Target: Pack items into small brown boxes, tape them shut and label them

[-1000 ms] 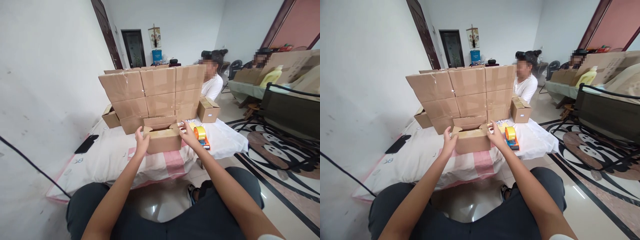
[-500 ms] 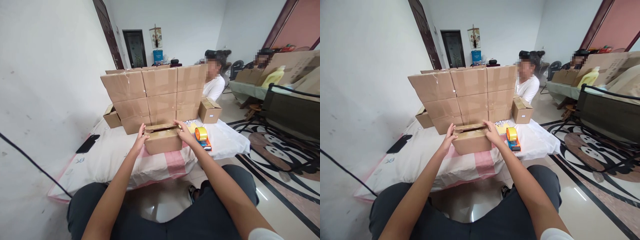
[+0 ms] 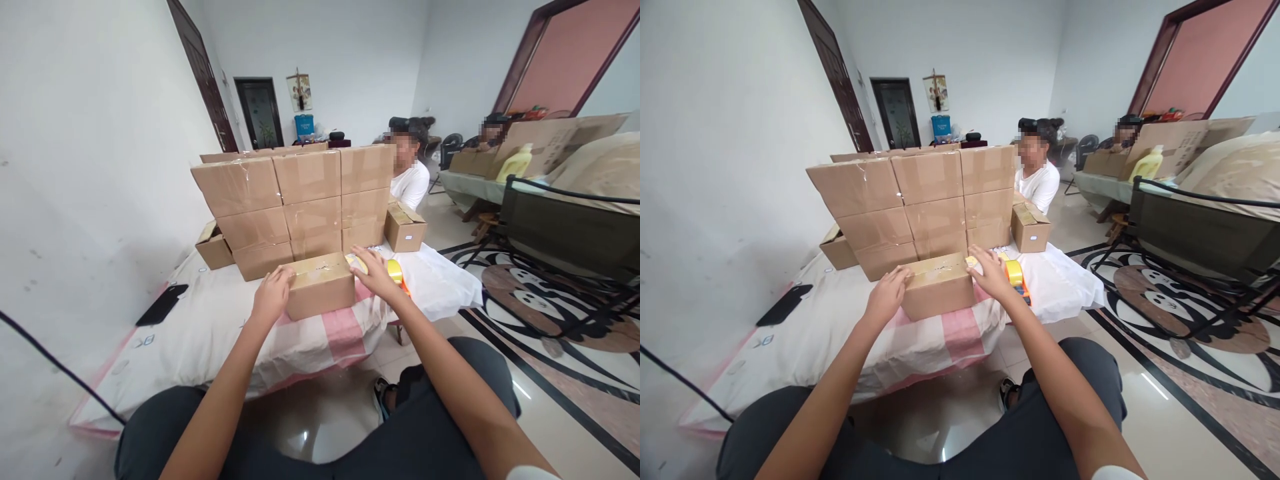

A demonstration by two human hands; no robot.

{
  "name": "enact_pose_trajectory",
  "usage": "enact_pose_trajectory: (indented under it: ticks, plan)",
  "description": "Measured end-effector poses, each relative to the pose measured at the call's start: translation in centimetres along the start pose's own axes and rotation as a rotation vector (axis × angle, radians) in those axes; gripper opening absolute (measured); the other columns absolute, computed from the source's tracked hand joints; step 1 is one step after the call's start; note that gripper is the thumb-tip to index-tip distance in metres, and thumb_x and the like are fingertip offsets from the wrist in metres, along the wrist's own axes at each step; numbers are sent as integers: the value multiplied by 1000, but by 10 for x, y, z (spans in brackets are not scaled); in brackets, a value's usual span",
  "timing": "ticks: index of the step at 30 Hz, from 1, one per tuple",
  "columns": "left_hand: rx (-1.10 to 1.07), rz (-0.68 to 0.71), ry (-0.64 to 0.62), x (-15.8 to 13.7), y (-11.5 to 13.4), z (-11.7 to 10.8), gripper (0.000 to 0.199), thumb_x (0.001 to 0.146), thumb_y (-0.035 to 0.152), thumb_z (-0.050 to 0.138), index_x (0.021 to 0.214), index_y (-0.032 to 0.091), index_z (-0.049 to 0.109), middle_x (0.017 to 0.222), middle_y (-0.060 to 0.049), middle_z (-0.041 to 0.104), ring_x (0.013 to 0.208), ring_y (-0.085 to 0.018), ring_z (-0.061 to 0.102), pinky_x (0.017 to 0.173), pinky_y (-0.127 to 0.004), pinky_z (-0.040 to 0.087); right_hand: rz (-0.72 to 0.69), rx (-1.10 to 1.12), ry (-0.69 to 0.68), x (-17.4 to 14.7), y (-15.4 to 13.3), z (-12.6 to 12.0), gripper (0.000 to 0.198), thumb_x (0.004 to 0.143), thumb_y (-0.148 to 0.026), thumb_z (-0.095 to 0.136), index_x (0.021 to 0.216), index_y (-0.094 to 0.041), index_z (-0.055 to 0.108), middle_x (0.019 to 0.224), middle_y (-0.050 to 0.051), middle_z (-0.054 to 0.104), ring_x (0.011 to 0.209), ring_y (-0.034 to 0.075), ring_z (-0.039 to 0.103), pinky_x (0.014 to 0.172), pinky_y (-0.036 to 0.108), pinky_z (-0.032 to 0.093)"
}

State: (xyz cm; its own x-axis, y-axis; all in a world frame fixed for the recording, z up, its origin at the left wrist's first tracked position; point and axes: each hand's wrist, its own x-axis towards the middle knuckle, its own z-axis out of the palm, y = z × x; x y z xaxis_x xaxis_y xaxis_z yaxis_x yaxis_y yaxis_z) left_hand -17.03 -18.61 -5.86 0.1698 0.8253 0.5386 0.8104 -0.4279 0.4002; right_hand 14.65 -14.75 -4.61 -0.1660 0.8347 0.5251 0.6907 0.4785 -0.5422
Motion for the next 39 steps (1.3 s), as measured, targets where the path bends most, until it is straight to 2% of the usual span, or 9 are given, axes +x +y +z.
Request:
enact_pose_trajectory:
  ticks: [4,7,9,13,18,24,30,34,39]
  plan:
    - [127,64,21,-6,22,0,38,96,21,40,123,27,66,119,-10,70,111,-28,64,99,-41,49,372,-123,272,-7,40,-31,73,79,-41,68,145,-21,44,157,20,33,140,45,33,107,70,30]
    - [210,103,36,-9,35,3,40,96,42,48,130,26,62,111,-12,71,103,-31,66,97,-44,49,666,29,141,-14,68,-33,72,73,-32,72,138,-13,48,138,25,53,120,40,57,93,52,51]
    - [261,139,36,-11,39,5,47,91,52,55,129,25,62,112,-13,69,104,-33,65,99,-47,47,707,143,9,-18,78,-27,54,71,-21,69,123,-11,59,111,18,69,95,30,68,76,36,55]
    - [324,169,31,-15,40,11,48,88,50,60,129,24,62,118,-16,66,112,-37,61,103,-53,43,669,181,-32,-26,79,-13,23,71,-18,67,93,-12,67,83,7,72,70,19,66,59,25,48]
    - [332,142,-8,-16,28,12,47,90,47,59,132,24,60,127,-17,64,120,-38,58,104,-55,42,608,164,-28,-26,73,-12,11,72,-20,67,82,-15,64,70,3,67,63,17,62,57,24,43]
    - [349,132,-20,-12,6,0,47,91,49,57,133,28,59,132,-15,64,122,-39,58,104,-59,41,478,212,-33,-26,61,-10,13,75,-23,67,80,-18,56,76,3,67,69,17,61,61,24,45]
    - [352,236,108,-18,4,2,55,93,46,57,143,27,49,142,-15,59,133,-37,51,112,-58,32,301,485,-17,-31,25,-7,29,84,-46,60,89,-18,56,87,4,70,80,17,65,70,27,52]
    - [208,308,213,-29,28,7,42,94,41,56,129,20,61,126,-15,68,119,-33,60,106,-50,40,214,784,54,-36,-8,-7,39,77,-53,69,87,-17,59,81,3,68,71,17,62,65,28,49]
    - [-335,109,-44,-35,108,33,35,97,43,50,123,25,67,113,-8,66,106,-23,64,92,-36,51,97,871,141,-52,-40,-5,35,84,-53,65,89,-19,59,82,3,64,73,16,58,66,28,47]
